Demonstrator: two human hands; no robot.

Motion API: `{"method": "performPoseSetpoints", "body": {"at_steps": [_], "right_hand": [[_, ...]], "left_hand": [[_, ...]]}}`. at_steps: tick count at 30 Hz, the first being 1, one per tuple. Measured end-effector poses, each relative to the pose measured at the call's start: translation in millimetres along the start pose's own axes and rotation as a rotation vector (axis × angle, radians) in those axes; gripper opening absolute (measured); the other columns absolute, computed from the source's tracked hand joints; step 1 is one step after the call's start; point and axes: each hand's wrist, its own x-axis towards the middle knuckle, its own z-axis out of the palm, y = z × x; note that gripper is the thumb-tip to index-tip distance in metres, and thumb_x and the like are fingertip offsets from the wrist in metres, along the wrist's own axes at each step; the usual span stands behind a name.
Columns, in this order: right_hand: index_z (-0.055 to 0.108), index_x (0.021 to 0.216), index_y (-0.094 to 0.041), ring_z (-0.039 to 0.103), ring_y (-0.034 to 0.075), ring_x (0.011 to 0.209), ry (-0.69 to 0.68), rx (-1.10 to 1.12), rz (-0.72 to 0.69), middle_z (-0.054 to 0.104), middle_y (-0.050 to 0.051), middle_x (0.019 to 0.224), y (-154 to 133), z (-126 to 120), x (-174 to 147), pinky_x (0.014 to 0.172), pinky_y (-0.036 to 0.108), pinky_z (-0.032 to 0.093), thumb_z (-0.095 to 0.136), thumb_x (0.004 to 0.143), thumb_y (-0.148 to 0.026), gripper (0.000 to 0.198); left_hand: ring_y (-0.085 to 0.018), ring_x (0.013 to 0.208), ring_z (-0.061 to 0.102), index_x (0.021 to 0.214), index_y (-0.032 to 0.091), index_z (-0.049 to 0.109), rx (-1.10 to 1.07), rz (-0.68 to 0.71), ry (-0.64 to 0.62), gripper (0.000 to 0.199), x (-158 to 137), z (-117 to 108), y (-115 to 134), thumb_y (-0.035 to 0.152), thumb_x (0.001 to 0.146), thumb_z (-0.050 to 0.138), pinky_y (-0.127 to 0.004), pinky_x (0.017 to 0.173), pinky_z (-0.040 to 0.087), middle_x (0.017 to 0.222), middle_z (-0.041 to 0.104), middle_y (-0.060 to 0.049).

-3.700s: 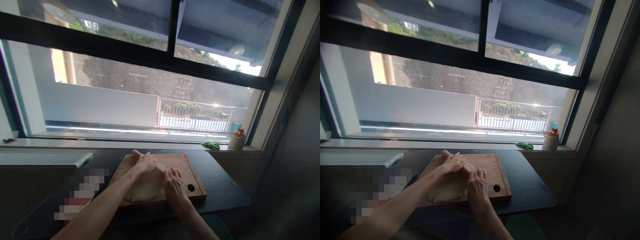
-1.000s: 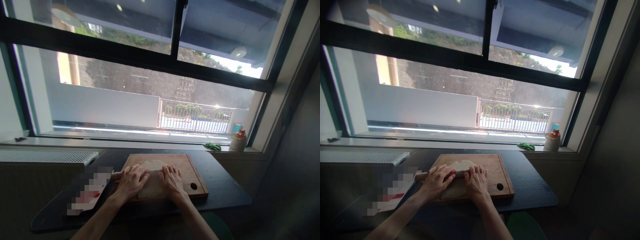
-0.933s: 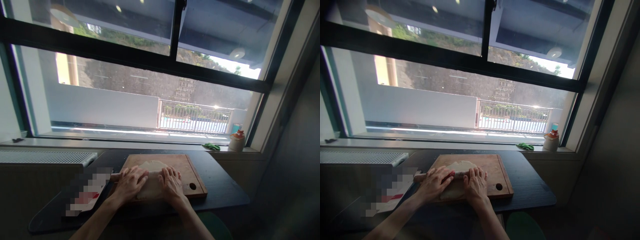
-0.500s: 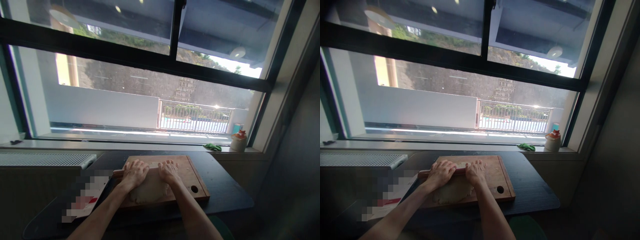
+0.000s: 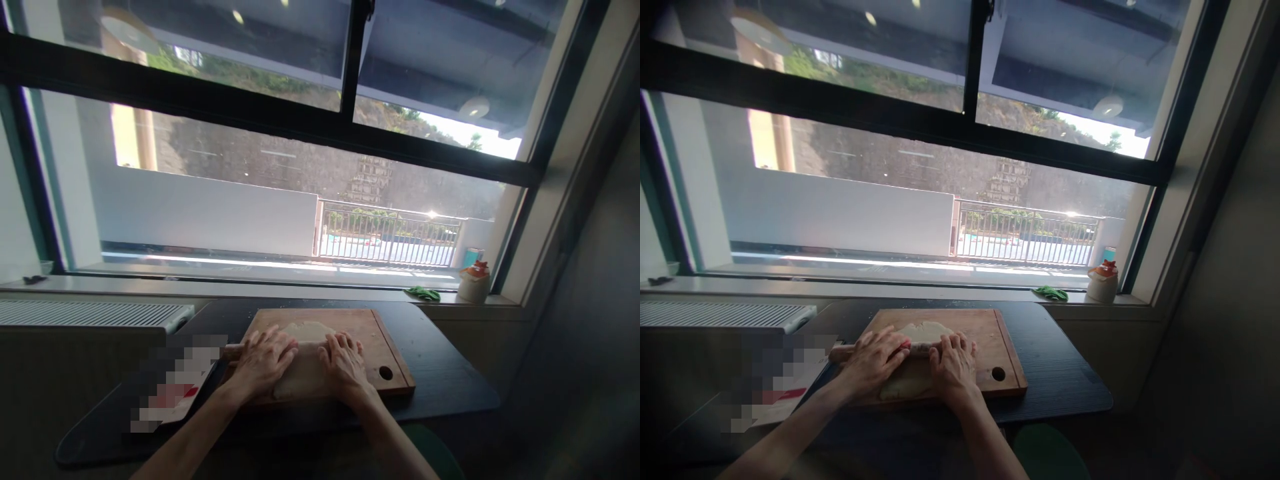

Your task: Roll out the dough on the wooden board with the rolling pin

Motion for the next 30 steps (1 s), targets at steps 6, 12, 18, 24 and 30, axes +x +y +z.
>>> {"method": "performPoseSetpoints", "body": {"at_steps": [6, 12, 18, 24, 30], "right_hand": [[0.066, 0.106, -0.022, 0.044, 0.029, 0.125, -0.072, -0.091, 0.069, 0.060, 0.011, 0.123, -6.6, 1.1, 50.6, 0.107, 0.056, 0.024, 0.025, 0.097, -0.048, 0.049], [0.064, 0.111, -0.022, 0.040, 0.028, 0.131, -0.065, -0.092, 0.064, 0.058, 0.011, 0.128, -6.4, 2.7, 51.9, 0.109, 0.056, 0.021, 0.023, 0.098, -0.047, 0.049], [0.049, 0.131, -0.028, 0.035, 0.024, 0.135, 0.071, -0.040, -0.035, 0.053, 0.005, 0.137, 1.1, 4.2, -4.8, 0.114, 0.053, 0.015, 0.033, 0.097, -0.046, 0.042], [0.041, 0.140, -0.023, 0.026, 0.023, 0.141, 0.039, -0.034, -0.018, 0.044, 0.007, 0.146, 1.5, 5.6, -9.4, 0.116, 0.052, 0.014, 0.030, 0.097, -0.044, 0.049], [0.061, 0.118, -0.020, 0.034, 0.029, 0.136, -0.019, -0.056, 0.066, 0.056, 0.011, 0.133, -4.7, 7.1, 46.4, 0.112, 0.056, 0.019, 0.027, 0.097, -0.046, 0.047]], "left_hand": [[-0.031, 0.133, 0.038, 0.113, 0.031, 0.065, 0.045, -0.061, -0.025, 0.046, 40.4, 7.7, -7.4, 0.047, 0.094, 0.026, -0.058, 0.109, 0.019, 0.132, 0.059, -0.004], [-0.030, 0.130, 0.042, 0.106, 0.029, 0.068, 0.034, -0.102, 0.050, 0.043, 39.9, 11.8, 0.4, 0.044, 0.094, 0.029, -0.057, 0.106, 0.023, 0.125, 0.063, -0.004], [-0.028, 0.134, 0.039, 0.112, 0.033, 0.064, -0.033, -0.025, 0.114, 0.038, -2.0, 10.0, 5.5, 0.046, 0.094, 0.034, -0.053, 0.108, 0.023, 0.127, 0.063, 0.000], [-0.029, 0.133, 0.040, 0.117, 0.032, 0.063, -0.026, -0.002, 0.096, 0.041, -5.2, 6.7, 2.8, 0.050, 0.092, 0.037, -0.052, 0.108, 0.023, 0.129, 0.061, -0.003], [-0.030, 0.130, 0.042, 0.108, 0.030, 0.068, 0.037, -0.075, 0.074, 0.044, 32.0, 7.2, -1.1, 0.049, 0.094, 0.031, -0.052, 0.106, 0.024, 0.122, 0.065, -0.003]]}}
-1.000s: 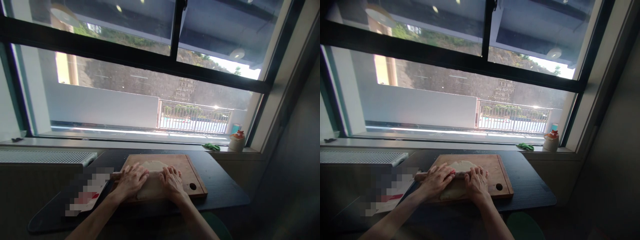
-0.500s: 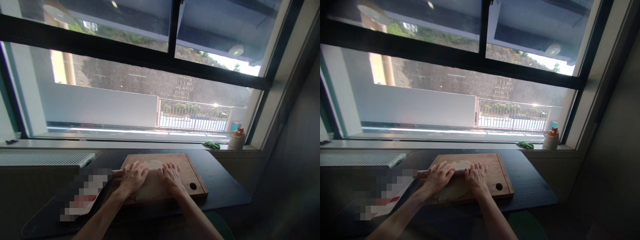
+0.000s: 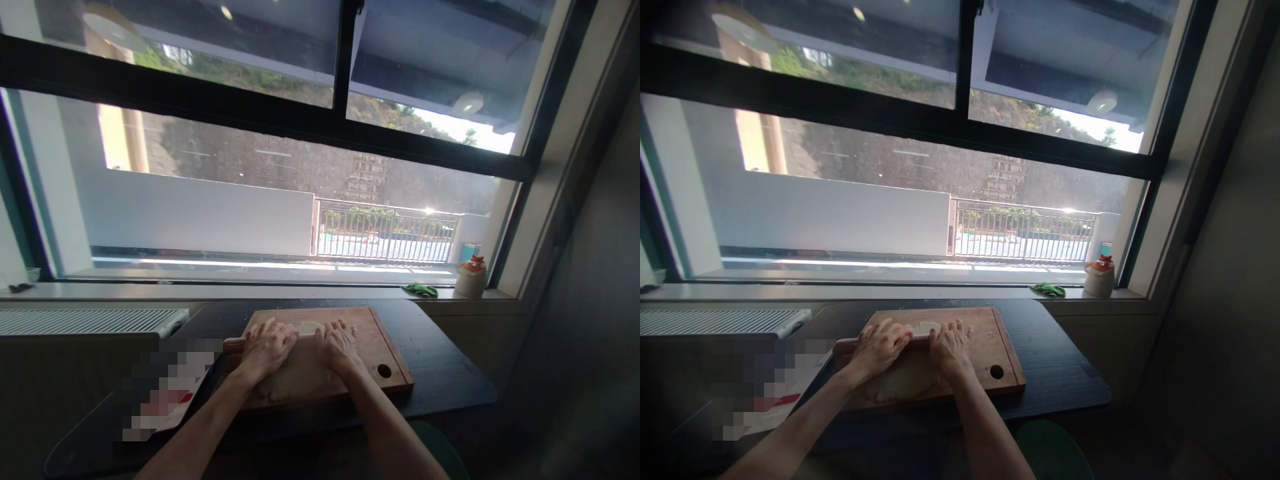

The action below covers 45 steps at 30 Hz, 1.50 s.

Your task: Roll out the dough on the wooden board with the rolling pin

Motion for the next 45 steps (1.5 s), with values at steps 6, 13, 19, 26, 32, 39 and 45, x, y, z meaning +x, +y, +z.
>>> {"method": "performPoseSetpoints", "body": {"at_steps": [6, 13, 19, 26, 32, 39, 45], "right_hand": [[0.066, 0.105, -0.019, 0.041, 0.030, 0.131, 0.025, -0.018, 0.001, 0.060, 0.012, 0.126, -1.4, 1.1, 10.5, 0.109, 0.057, 0.021, 0.026, 0.098, -0.044, 0.048], [0.053, 0.128, -0.026, 0.043, 0.024, 0.128, 0.134, 0.008, -0.102, 0.058, 0.006, 0.130, 7.1, -1.8, -49.1, 0.114, 0.050, 0.019, 0.035, 0.096, -0.042, 0.040], [0.041, 0.141, -0.025, 0.030, 0.022, 0.139, 0.160, -0.010, -0.122, 0.044, 0.005, 0.146, 13.8, 6.4, -75.4, 0.117, 0.045, 0.015, 0.033, 0.097, -0.043, 0.048], [0.058, 0.121, -0.022, 0.041, 0.027, 0.130, 0.069, -0.012, -0.032, 0.058, 0.010, 0.129, 2.4, 0.4, -20.7, 0.111, 0.053, 0.022, 0.032, 0.097, -0.045, 0.042], [0.063, 0.108, -0.023, 0.050, 0.026, 0.119, 0.099, -0.019, -0.045, 0.064, 0.008, 0.115, 0.2, -2.3, -13.7, 0.109, 0.051, 0.024, 0.029, 0.098, -0.043, 0.041], [0.044, 0.139, -0.028, 0.038, 0.022, 0.133, 0.178, -0.017, -0.114, 0.052, 0.005, 0.137, 11.3, 2.4, -75.6, 0.116, 0.042, 0.015, 0.027, 0.099, -0.042, 0.045], [0.045, 0.137, -0.027, 0.036, 0.025, 0.135, 0.090, 0.007, -0.075, 0.051, 0.006, 0.138, 10.4, -4.3, -68.6, 0.114, 0.048, 0.019, 0.028, 0.098, -0.048, 0.048]], "left_hand": [[-0.029, 0.124, 0.046, 0.097, 0.029, 0.071, 0.001, -0.040, 0.038, 0.044, 10.2, 6.6, -0.5, 0.051, 0.093, 0.032, -0.053, 0.103, 0.027, 0.114, 0.068, -0.004], [-0.028, 0.128, 0.045, 0.114, 0.034, 0.065, -0.081, 0.037, 0.083, 0.040, -36.6, 5.5, -3.2, 0.052, 0.091, 0.038, -0.051, 0.107, 0.025, 0.122, 0.065, -0.002], [-0.028, 0.127, 0.046, 0.123, 0.033, 0.061, -0.061, 0.044, 0.082, 0.042, -56.7, 3.5, -6.7, 0.051, 0.089, 0.043, -0.049, 0.109, 0.024, 0.130, 0.060, -0.005], [-0.026, 0.118, 0.051, 0.104, 0.034, 0.071, -0.084, -0.021, 0.006, 0.041, -15.0, -4.5, -3.3, 0.054, 0.090, 0.037, -0.045, 0.103, 0.030, 0.114, 0.066, -0.004], [-0.028, 0.121, 0.049, 0.097, 0.030, 0.071, -0.041, -0.023, 0.073, 0.042, -9.9, 2.4, 2.3, 0.048, 0.094, 0.033, -0.048, 0.104, 0.028, 0.110, 0.068, -0.004], [-0.028, 0.125, 0.048, 0.118, 0.032, 0.064, -0.045, 0.038, 0.182, 0.040, -58.1, -0.3, 5.7, 0.050, 0.092, 0.040, -0.049, 0.110, 0.023, 0.121, 0.065, -0.003], [-0.027, 0.124, 0.047, 0.116, 0.034, 0.065, -0.051, 0.029, 0.133, 0.039, -48.6, -3.4, 5.4, 0.049, 0.093, 0.037, -0.047, 0.107, 0.026, 0.119, 0.066, -0.001]]}}
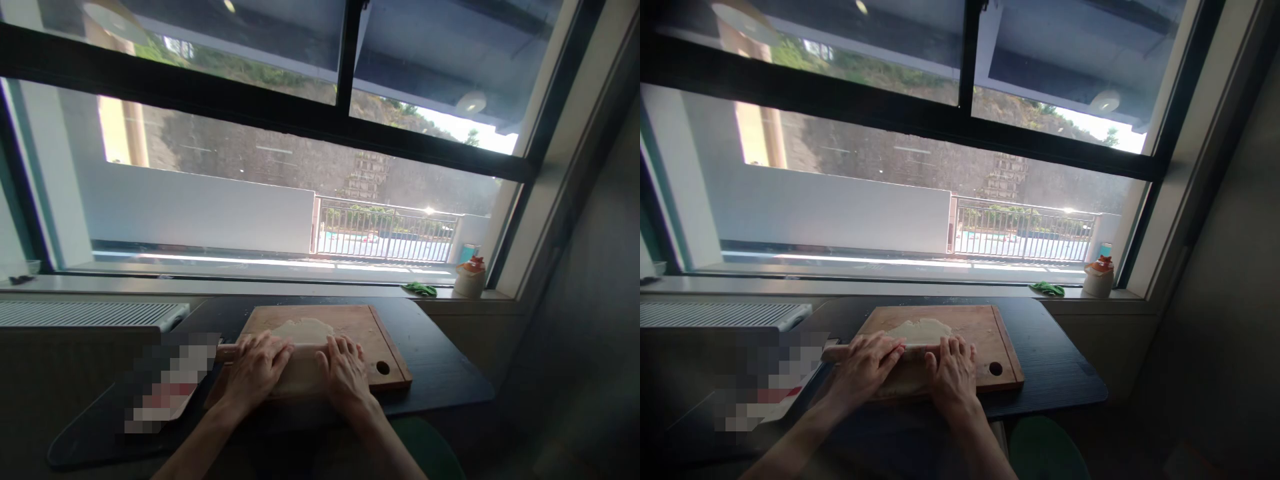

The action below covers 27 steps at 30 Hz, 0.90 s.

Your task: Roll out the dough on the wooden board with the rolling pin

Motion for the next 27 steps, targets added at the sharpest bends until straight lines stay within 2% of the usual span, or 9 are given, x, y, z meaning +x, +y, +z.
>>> {"method": "performPoseSetpoints", "body": {"at_steps": [5, 8, 11, 14, 17, 21, 24, 27], "right_hand": [[0.063, 0.113, -0.024, 0.048, 0.027, 0.120, -0.061, -0.030, 0.043, 0.062, 0.009, 0.118, -1.7, -3.7, 43.6, 0.104, 0.046, 0.031, 0.031, 0.097, -0.048, 0.043], [0.067, 0.101, -0.022, 0.052, 0.027, 0.114, -0.074, -0.078, 0.045, 0.064, 0.011, 0.112, -2.3, -2.7, 58.5, 0.100, 0.045, 0.034, 0.029, 0.097, -0.048, 0.047], [0.066, 0.100, -0.022, 0.051, 0.027, 0.114, -0.032, -0.072, 0.006, 0.064, 0.010, 0.111, -0.8, -1.1, 53.7, 0.099, 0.045, 0.035, 0.030, 0.097, -0.047, 0.044], [0.063, 0.104, -0.023, 0.048, 0.026, 0.119, 0.002, -0.042, -0.015, 0.062, 0.008, 0.116, 0.9, -0.3, 32.6, 0.103, 0.043, 0.033, 0.035, 0.096, -0.046, 0.037], [0.060, 0.111, -0.023, 0.046, 0.025, 0.124, 0.030, -0.028, -0.007, 0.059, 0.008, 0.123, 1.2, -0.3, 7.7, 0.108, 0.042, 0.027, 0.037, 0.096, -0.043, 0.034], [0.051, 0.129, -0.020, 0.037, 0.026, 0.133, 0.027, -0.021, -0.013, 0.054, 0.010, 0.133, 0.1, -0.7, -7.8, 0.113, 0.044, 0.022, 0.037, 0.095, -0.043, 0.043], [0.052, 0.129, -0.018, 0.036, 0.029, 0.134, -0.022, -0.018, -0.002, 0.053, 0.012, 0.135, -0.7, -2.9, 2.8, 0.112, 0.047, 0.022, 0.037, 0.094, -0.047, 0.047], [0.061, 0.117, -0.018, 0.043, 0.029, 0.128, -0.064, -0.039, 0.016, 0.059, 0.013, 0.126, -1.5, -6.2, 27.6, 0.108, 0.048, 0.027, 0.035, 0.094, -0.048, 0.046]], "left_hand": [[-0.026, 0.113, 0.053, 0.093, 0.027, 0.071, 0.068, -0.063, -0.006, 0.043, 36.5, 8.7, -1.6, 0.047, 0.094, 0.034, -0.043, 0.098, 0.033, 0.108, 0.069, -0.004], [-0.025, 0.108, 0.055, 0.089, 0.025, 0.070, 0.114, -0.077, 0.017, 0.044, 47.0, 12.8, -0.2, 0.047, 0.094, 0.033, -0.042, 0.095, 0.035, 0.103, 0.069, -0.005], [-0.027, 0.110, 0.054, 0.088, 0.024, 0.070, 0.112, -0.084, 0.041, 0.044, 43.2, 12.3, 1.6, 0.047, 0.093, 0.033, -0.043, 0.095, 0.035, 0.103, 0.070, -0.006], [-0.028, 0.114, 0.053, 0.086, 0.025, 0.070, 0.056, -0.082, 0.038, 0.043, 29.2, 7.5, 3.0, 0.047, 0.093, 0.034, -0.044, 0.097, 0.034, 0.104, 0.070, -0.006], [-0.027, 0.117, 0.053, 0.094, 0.029, 0.071, 0.003, -0.036, 0.024, 0.041, 10.5, 2.4, 2.0, 0.047, 0.093, 0.035, -0.044, 0.100, 0.032, 0.106, 0.070, -0.004], [-0.026, 0.122, 0.049, 0.120, 0.034, 0.063, -0.023, 0.058, 0.024, 0.040, -9.6, 0.3, -5.4, 0.050, 0.092, 0.039, -0.046, 0.109, 0.024, 0.119, 0.065, -0.002], [-0.027, 0.128, 0.045, 0.129, 0.036, 0.056, -0.033, 0.071, -0.027, 0.046, -9.1, 1.3, -12.8, 0.055, 0.091, 0.040, -0.048, 0.110, 0.022, 0.128, 0.060, -0.003], [-0.028, 0.128, 0.044, 0.126, 0.035, 0.058, -0.027, 0.057, -0.090, 0.048, 8.0, 4.5, -17.3, 0.058, 0.090, 0.036, -0.047, 0.107, 0.026, 0.127, 0.061, -0.004]]}}
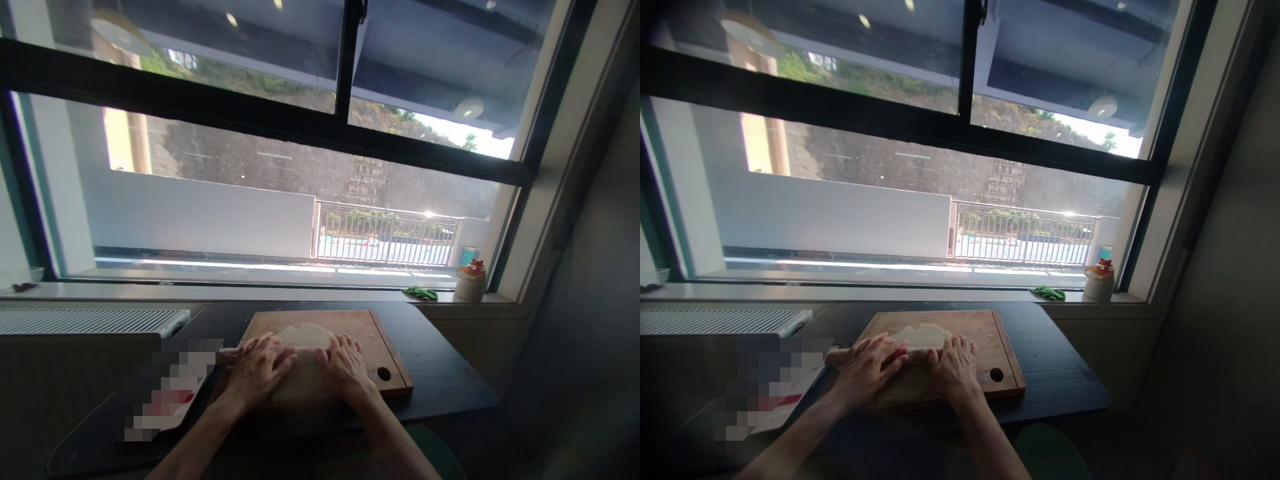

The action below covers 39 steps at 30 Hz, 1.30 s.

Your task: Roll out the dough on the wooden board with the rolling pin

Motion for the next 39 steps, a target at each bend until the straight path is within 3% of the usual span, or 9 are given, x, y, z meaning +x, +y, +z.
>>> {"method": "performPoseSetpoints", "body": {"at_steps": [5, 10, 13, 17, 21, 26, 32, 36, 39], "right_hand": [[0.069, 0.100, -0.020, 0.055, 0.027, 0.114, -0.072, -0.069, 0.038, 0.066, 0.012, 0.114, -1.9, -3.7, 36.7, 0.099, 0.044, 0.037, 0.027, 0.097, -0.049, 0.051], [0.070, 0.094, -0.021, 0.057, 0.027, 0.111, -0.005, -0.053, -0.007, 0.069, 0.010, 0.107, -0.6, 0.3, 35.3, 0.098, 0.046, 0.038, 0.025, 0.097, -0.047, 0.051], [0.066, 0.104, -0.023, 0.050, 0.028, 0.122, 0.026, 0.002, -0.037, 0.066, 0.008, 0.116, 0.6, 4.2, 18.4, 0.107, 0.052, 0.029, 0.029, 0.097, -0.046, 0.045], [0.049, 0.134, -0.024, 0.031, 0.026, 0.140, 0.047, 0.042, -0.049, 0.048, 0.007, 0.143, 2.4, 12.0, -12.2, 0.114, 0.051, 0.019, 0.034, 0.095, -0.046, 0.047], [0.038, 0.143, -0.026, 0.019, 0.024, 0.145, 0.057, 0.040, -0.078, 0.031, 0.005, 0.154, 4.5, 17.3, -26.5, 0.117, 0.050, 0.014, 0.033, 0.095, -0.051, 0.055], [0.051, 0.133, -0.022, 0.031, 0.029, 0.139, -0.018, 0.028, -0.023, 0.046, 0.010, 0.144, 2.1, 9.2, 7.8, 0.114, 0.055, 0.019, 0.031, 0.095, -0.050, 0.052], [0.068, 0.106, -0.020, 0.051, 0.029, 0.120, -0.079, -0.040, 0.052, 0.062, 0.013, 0.121, -0.6, 5.2, 52.9, 0.104, 0.052, 0.032, 0.026, 0.096, -0.050, 0.052], [0.067, 0.104, -0.022, 0.049, 0.029, 0.122, -0.010, -0.027, 0.017, 0.062, 0.011, 0.121, 0.6, 9.3, 41.9, 0.106, 0.052, 0.029, 0.026, 0.097, -0.049, 0.050], [0.061, 0.117, -0.024, 0.039, 0.029, 0.133, 0.007, 0.025, -0.018, 0.057, 0.008, 0.131, 1.0, 11.5, 18.2, 0.111, 0.055, 0.023, 0.027, 0.097, -0.047, 0.045]], "left_hand": [[-0.025, 0.117, 0.052, 0.117, 0.029, 0.064, 0.049, -0.074, 0.053, 0.046, 34.6, 6.8, 0.7, 0.054, 0.092, 0.035, -0.041, 0.102, 0.032, 0.118, 0.065, -0.006], [-0.022, 0.101, 0.057, 0.094, 0.027, 0.068, 0.050, -0.086, 0.127, 0.041, 33.6, 7.8, 8.5, 0.050, 0.093, 0.034, -0.040, 0.097, 0.034, 0.102, 0.069, -0.005], [-0.024, 0.101, 0.057, 0.090, 0.026, 0.068, 0.044, -0.096, 0.149, 0.040, 17.4, 3.1, 12.3, 0.049, 0.092, 0.035, -0.044, 0.102, 0.031, 0.101, 0.069, -0.005], [-0.025, 0.112, 0.055, 0.110, 0.030, 0.066, 0.013, -0.067, 0.155, 0.039, -7.7, -0.6, 11.8, 0.049, 0.091, 0.038, -0.048, 0.109, 0.022, 0.114, 0.067, -0.004], [-0.025, 0.118, 0.052, 0.121, 0.033, 0.061, -0.005, -0.038, 0.127, 0.042, -14.8, 0.1, 5.3, 0.051, 0.091, 0.038, -0.050, 0.111, 0.017, 0.121, 0.065, -0.004], [-0.024, 0.112, 0.054, 0.111, 0.032, 0.066, -0.003, -0.034, 0.027, 0.043, 17.8, -0.5, 0.2, 0.049, 0.094, 0.031, -0.045, 0.102, 0.029, 0.110, 0.068, -0.004], [-0.024, 0.109, 0.055, 0.096, 0.026, 0.070, 0.083, -0.126, 0.021, 0.041, 52.7, 9.4, -0.6, 0.045, 0.093, 0.033, -0.041, 0.096, 0.032, 0.104, 0.069, -0.005], [-0.025, 0.108, 0.055, 0.091, 0.025, 0.069, 0.069, -0.097, 0.102, 0.042, 41.6, 10.7, 1.1, 0.045, 0.094, 0.032, -0.043, 0.095, 0.033, 0.101, 0.069, -0.005], [-0.024, 0.109, 0.055, 0.093, 0.028, 0.068, 0.008, -0.062, 0.098, 0.039, 22.0, 5.1, 3.4, 0.047, 0.094, 0.033, -0.045, 0.098, 0.031, 0.103, 0.069, -0.002]]}}
